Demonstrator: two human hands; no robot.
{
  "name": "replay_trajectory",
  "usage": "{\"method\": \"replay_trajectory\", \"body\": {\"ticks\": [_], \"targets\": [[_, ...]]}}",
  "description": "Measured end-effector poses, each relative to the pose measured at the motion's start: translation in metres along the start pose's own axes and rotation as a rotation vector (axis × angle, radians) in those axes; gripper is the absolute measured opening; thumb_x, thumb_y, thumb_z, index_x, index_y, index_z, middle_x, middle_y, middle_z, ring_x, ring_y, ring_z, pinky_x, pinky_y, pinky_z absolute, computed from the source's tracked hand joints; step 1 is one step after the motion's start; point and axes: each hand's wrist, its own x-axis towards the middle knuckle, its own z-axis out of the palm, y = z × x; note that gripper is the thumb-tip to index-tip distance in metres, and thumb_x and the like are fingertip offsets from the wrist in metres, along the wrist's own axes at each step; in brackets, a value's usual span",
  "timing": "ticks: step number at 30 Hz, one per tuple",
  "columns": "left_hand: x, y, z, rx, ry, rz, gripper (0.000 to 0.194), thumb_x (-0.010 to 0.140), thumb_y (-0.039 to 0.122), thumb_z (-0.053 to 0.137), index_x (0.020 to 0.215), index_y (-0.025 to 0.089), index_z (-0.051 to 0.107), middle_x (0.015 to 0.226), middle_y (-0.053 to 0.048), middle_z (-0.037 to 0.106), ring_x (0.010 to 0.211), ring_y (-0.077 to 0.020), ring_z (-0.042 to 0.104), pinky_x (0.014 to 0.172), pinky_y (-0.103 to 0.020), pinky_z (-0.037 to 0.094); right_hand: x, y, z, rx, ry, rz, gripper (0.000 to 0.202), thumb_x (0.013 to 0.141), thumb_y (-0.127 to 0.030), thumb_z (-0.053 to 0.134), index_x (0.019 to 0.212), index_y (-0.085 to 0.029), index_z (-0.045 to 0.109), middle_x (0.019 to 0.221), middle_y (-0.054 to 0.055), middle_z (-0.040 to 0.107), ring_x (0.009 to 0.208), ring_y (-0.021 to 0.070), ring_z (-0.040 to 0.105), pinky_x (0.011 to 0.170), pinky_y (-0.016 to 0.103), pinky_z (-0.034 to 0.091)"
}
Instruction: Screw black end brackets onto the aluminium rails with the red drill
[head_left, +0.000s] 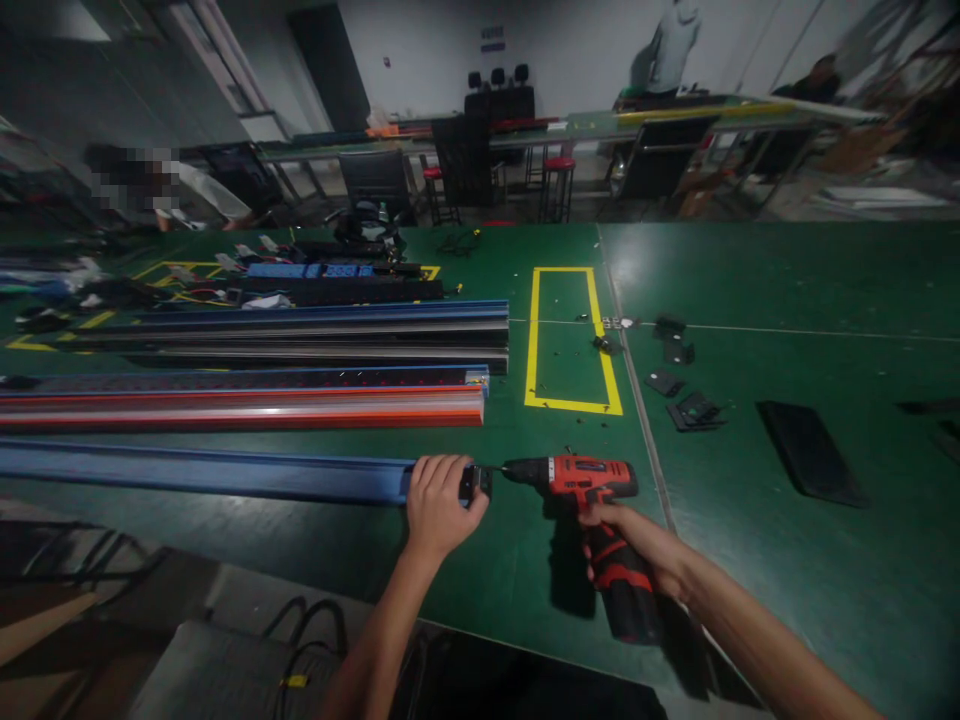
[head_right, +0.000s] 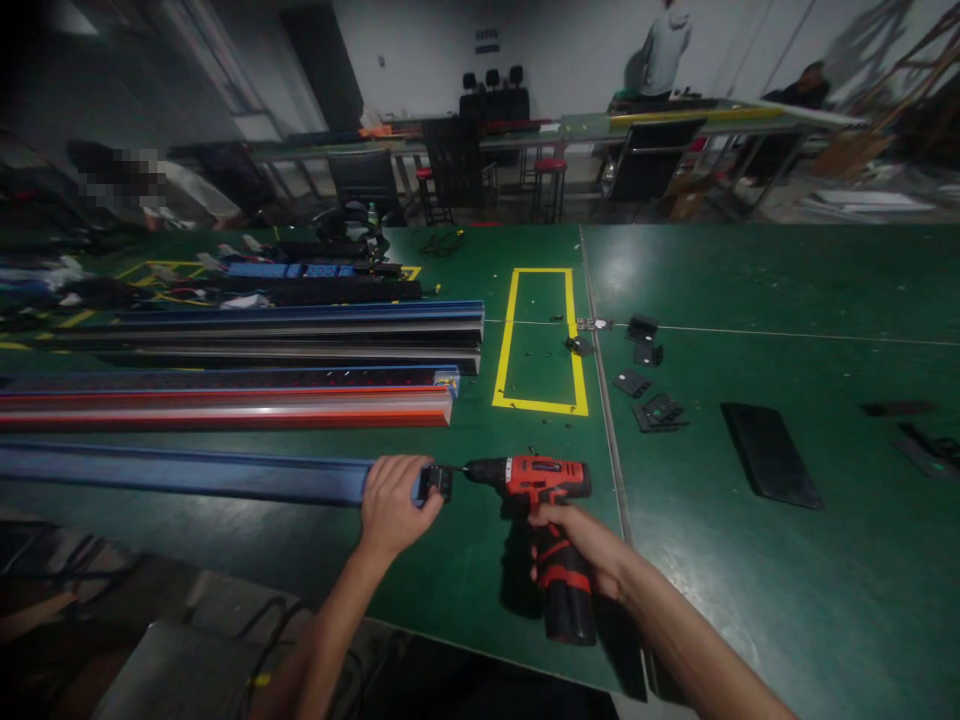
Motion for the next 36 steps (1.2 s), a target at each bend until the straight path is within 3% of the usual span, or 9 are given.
{"method": "replay_trajectory", "body": {"ticks": [4, 8, 15, 19, 26, 31, 36], "targets": [[-0.002, 0.003, 0.001, -0.009, 0.012, -0.011, 0.027, 0.083, 0.024, 0.064, 0.109, 0.019, 0.07, 0.106, -0.011, 0.077, 0.102, -0.0325, 0.068, 0.102, -0.051, 0.048, -0.005, 0.0, 0.0, 0.083, 0.099, -0.008, 0.027, 0.073, -0.041, 0.077, 0.083, -0.023, 0.06, 0.069, 0.001, 0.066, 0.058, 0.0151, 0.064, 0.056, 0.027, 0.055], [-0.007, 0.005, -0.005, -0.002, -0.002, -0.005, 0.026, 0.083, 0.023, 0.063, 0.107, 0.019, 0.07, 0.104, -0.011, 0.076, 0.1, -0.0324, 0.067, 0.1, -0.051, 0.049, -0.016, 0.014, -0.009, 0.154, 0.144, -0.057, 0.027, 0.07, -0.041, 0.078, 0.078, -0.022, 0.061, 0.066, 0.001, 0.065, 0.055, 0.0151, 0.062, 0.055, 0.028, 0.054], [-0.047, 0.015, -0.026, -0.028, -0.037, 0.024, 0.03, 0.085, 0.023, 0.061, 0.114, 0.02, 0.068, 0.108, -0.012, 0.076, 0.103, -0.0324, 0.067, 0.105, -0.053, 0.047, -0.046, 0.054, -0.027, 0.257, 0.209, -0.096, 0.033, 0.07, -0.047, 0.081, 0.075, -0.021, 0.061, 0.064, 0.003, 0.066, 0.053, 0.0166, 0.064, 0.053, 0.029, 0.054], [-0.062, 0.016, -0.029, -0.013, -0.032, 0.029, 0.03, 0.088, 0.025, 0.06, 0.116, 0.02, 0.068, 0.111, -0.012, 0.076, 0.106, -0.0322, 0.067, 0.11, -0.054, 0.044, -0.056, 0.071, -0.029, 0.223, 0.269, -0.109, 0.036, 0.07, -0.048, 0.084, 0.08, -0.022, 0.06, 0.065, 0.002, 0.068, 0.053, 0.0179, 0.066, 0.054, 0.031, 0.054], [-0.043, 0.015, -0.025, 0.014, -0.066, -0.011, 0.026, 0.104, 0.029, 0.046, 0.107, 0.022, 0.071, 0.105, -0.009, 0.078, 0.101, -0.0278, 0.068, 0.102, -0.048, 0.045, -0.063, 0.073, -0.039, 0.048, 0.35, -0.242, 0.043, 0.071, -0.052, 0.086, 0.091, -0.023, 0.061, 0.069, 0.0, 0.068, 0.056, 0.0192, 0.068, 0.053, 0.032, 0.053], [-0.027, 0.015, -0.024, 0.037, -0.115, -0.077, 0.026, 0.106, 0.031, 0.047, 0.102, 0.022, 0.071, 0.102, -0.008, 0.077, 0.099, -0.0279, 0.067, 0.097, -0.047, 0.046, -0.072, 0.07, -0.047, -0.067, 0.39, -0.274, 0.038, 0.071, -0.046, 0.085, 0.086, -0.021, 0.061, 0.068, 0.001, 0.067, 0.054, 0.0189, 0.066, 0.053, 0.033, 0.051], [-0.02, 0.021, -0.025, 0.008, -0.065, -0.027, 0.029, 0.107, 0.028, 0.046, 0.123, 0.019, 0.069, 0.12, -0.012, 0.074, 0.116, -0.0292, 0.064, 0.105, -0.049, 0.046, -0.08, 0.076, -0.049, -0.052, 0.422, -0.288, 0.031, 0.07, -0.039, 0.084, 0.084, -0.02, 0.064, 0.067, 0.003, 0.067, 0.054, 0.0197, 0.066, 0.054, 0.034, 0.052]]}}
